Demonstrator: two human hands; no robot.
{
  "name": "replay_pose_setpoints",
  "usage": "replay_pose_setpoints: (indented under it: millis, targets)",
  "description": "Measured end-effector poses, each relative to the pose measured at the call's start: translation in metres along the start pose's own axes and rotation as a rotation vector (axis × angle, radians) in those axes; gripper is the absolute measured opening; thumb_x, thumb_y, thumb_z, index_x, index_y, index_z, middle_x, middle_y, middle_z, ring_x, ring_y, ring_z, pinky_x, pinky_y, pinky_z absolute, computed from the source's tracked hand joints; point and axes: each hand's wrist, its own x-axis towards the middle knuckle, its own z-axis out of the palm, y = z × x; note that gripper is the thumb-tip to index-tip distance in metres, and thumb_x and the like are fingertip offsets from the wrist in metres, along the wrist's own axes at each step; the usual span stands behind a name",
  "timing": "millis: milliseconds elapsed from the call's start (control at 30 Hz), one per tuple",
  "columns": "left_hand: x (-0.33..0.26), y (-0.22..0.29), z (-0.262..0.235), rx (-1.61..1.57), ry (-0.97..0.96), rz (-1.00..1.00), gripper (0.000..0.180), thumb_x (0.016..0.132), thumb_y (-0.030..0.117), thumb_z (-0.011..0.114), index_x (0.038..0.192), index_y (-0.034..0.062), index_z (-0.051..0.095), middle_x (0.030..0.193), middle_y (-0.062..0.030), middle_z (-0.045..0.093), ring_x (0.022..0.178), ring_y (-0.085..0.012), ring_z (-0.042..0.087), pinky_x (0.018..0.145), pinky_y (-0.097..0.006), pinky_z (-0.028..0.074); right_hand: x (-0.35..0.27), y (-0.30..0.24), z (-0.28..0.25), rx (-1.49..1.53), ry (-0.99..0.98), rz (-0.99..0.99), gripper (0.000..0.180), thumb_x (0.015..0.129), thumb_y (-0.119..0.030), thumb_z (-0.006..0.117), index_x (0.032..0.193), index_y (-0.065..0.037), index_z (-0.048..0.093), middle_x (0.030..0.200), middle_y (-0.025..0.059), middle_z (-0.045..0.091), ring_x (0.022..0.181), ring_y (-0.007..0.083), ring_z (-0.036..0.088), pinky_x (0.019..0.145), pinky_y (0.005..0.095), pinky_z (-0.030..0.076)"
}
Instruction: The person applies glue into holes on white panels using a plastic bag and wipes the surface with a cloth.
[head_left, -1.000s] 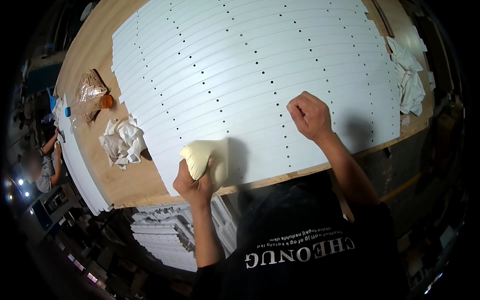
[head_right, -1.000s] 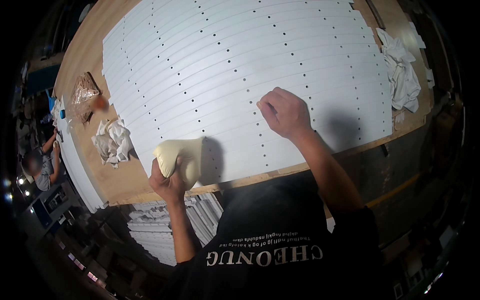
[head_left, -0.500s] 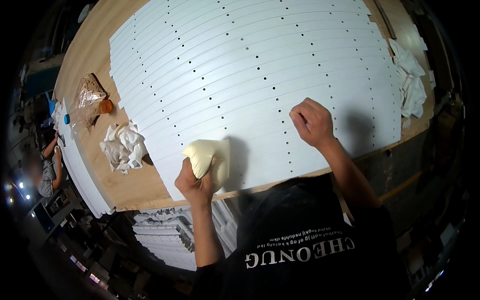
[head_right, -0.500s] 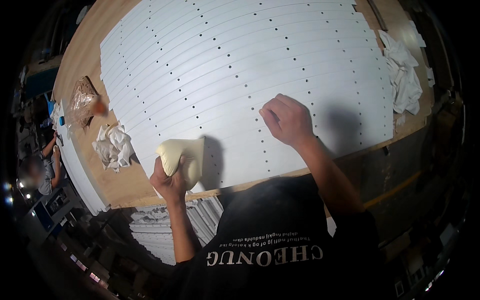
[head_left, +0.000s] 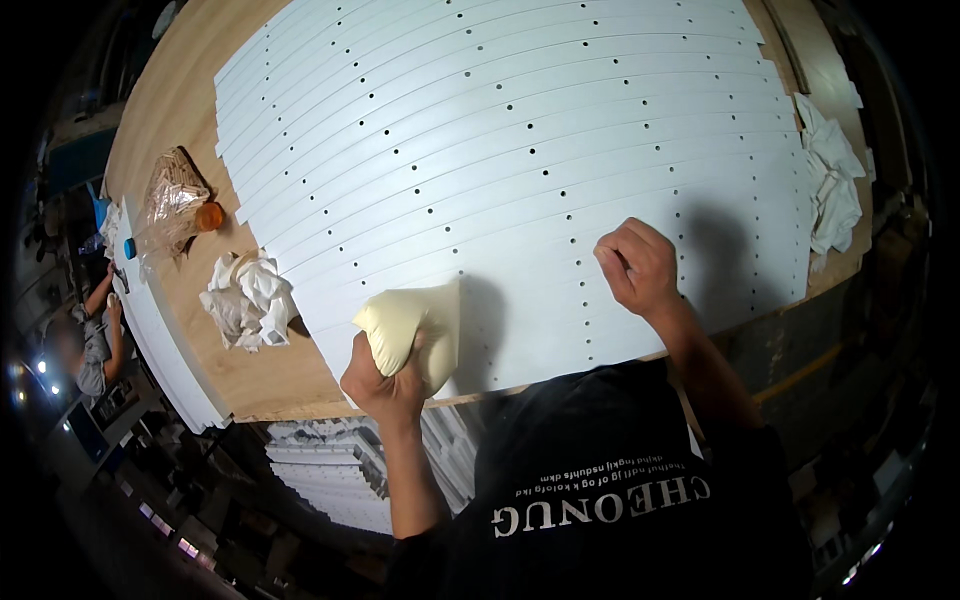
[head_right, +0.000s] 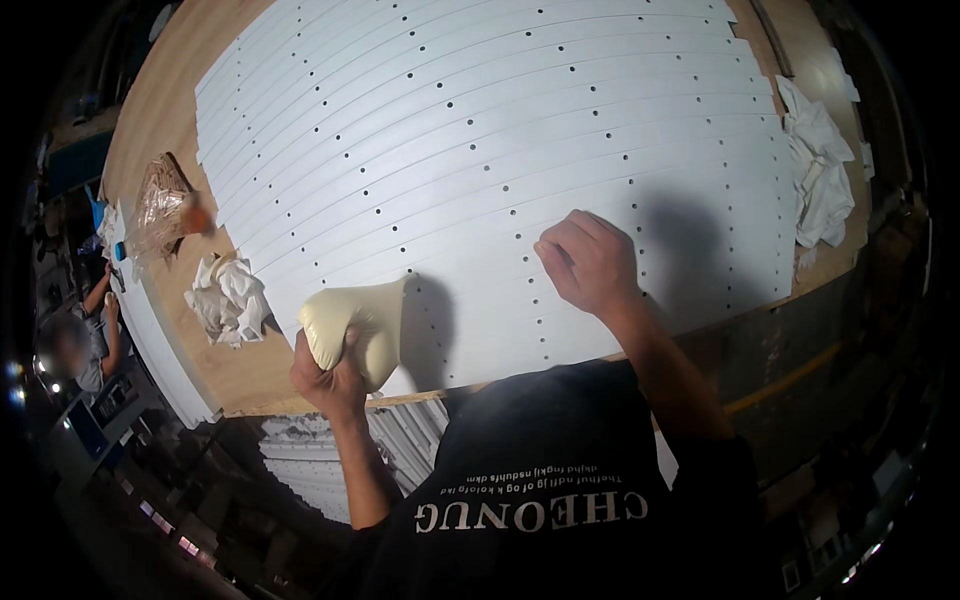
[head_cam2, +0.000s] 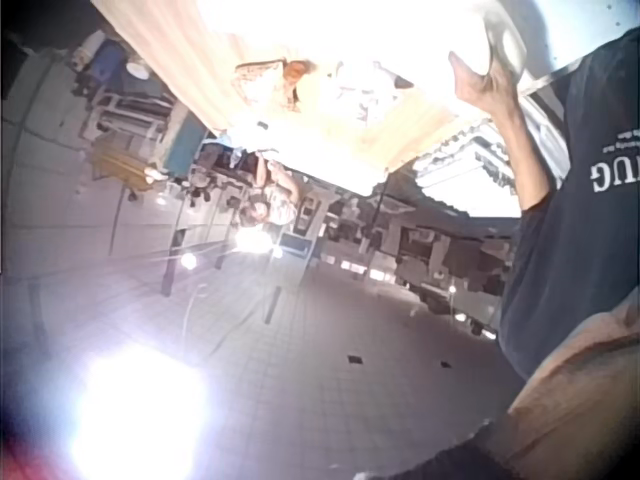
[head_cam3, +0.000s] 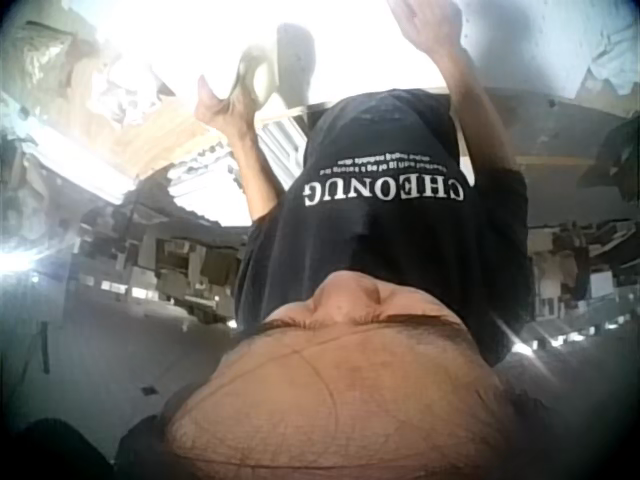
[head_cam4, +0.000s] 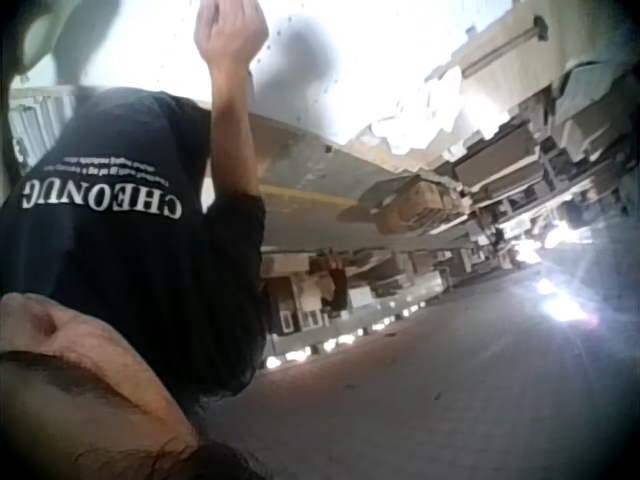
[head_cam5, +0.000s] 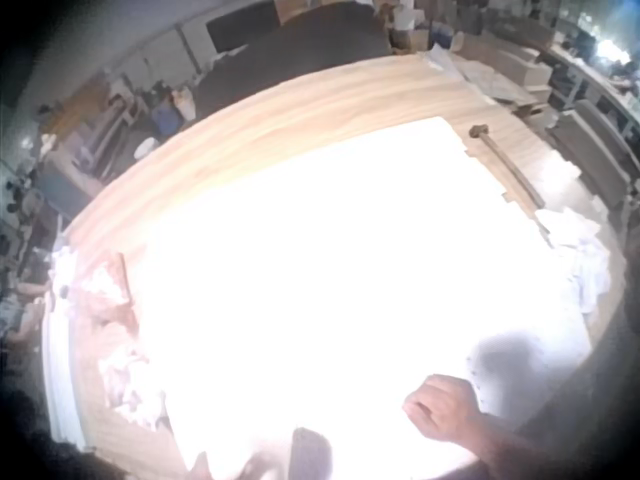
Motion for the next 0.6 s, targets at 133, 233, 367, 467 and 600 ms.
replay_pose_setpoints:
  millis: [133,233,367,467,600]
  targets:
    - [0.007,0.004,0.004,-0.01,-0.025,-0.007,0.019,0.078,0.008,0.071,0.093,-0.0021,0.065,0.08,-0.0063,0.065,0.073,-0.012,0.06,0.068,-0.024,0.047,0.001,0.002,0.001,0.009,0.002,-0.009,0.01,0.075,-0.007,0.065,0.07,-0.008,0.056,0.063,0.0051,0.051,0.057,0.0248,0.052,0.05,0.0331,0.042]
    - [0.01,0.002,0.007,0.004,-0.038,0.011,0.019,0.078,0.008,0.071,0.093,-0.0021,0.065,0.08,-0.0071,0.065,0.072,-0.0124,0.061,0.067,-0.025,0.047,0.001,0.002,0.001,0.02,0.009,-0.011,0.01,0.075,-0.007,0.065,0.07,-0.008,0.056,0.063,0.0054,0.051,0.057,0.0249,0.051,0.05,0.0332,0.041]
    - [0.013,-0.004,0.012,0.021,-0.018,0.013,0.024,0.073,0.013,0.076,0.091,0.0004,0.065,0.077,-0.0091,0.065,0.066,-0.0167,0.063,0.062,-0.026,0.049,0.002,0.002,0.0,0.024,0.01,-0.007,0.01,0.075,-0.007,0.065,0.07,-0.008,0.056,0.063,0.0055,0.051,0.056,0.0248,0.051,0.049,0.0332,0.041]
    - [0.015,-0.002,0.014,0.054,-0.046,-0.005,0.02,0.077,0.009,0.072,0.093,-0.0018,0.065,0.08,-0.0074,0.065,0.07,-0.0128,0.061,0.066,-0.025,0.048,0.002,0.003,0.001,0.029,0.012,-0.01,0.01,0.074,-0.007,0.065,0.069,-0.008,0.057,0.063,0.0054,0.051,0.056,0.0247,0.051,0.049,0.0331,0.041]
    - [0.016,-0.005,0.015,0.033,-0.002,0.01,0.022,0.078,0.011,0.073,0.092,-0.0021,0.064,0.079,-0.0065,0.065,0.071,-0.0119,0.061,0.067,-0.025,0.048,0.002,0.003,0.001,0.03,0.01,-0.004,0.009,0.074,-0.006,0.065,0.07,-0.008,0.058,0.063,0.0053,0.052,0.056,0.0245,0.051,0.049,0.0331,0.041]
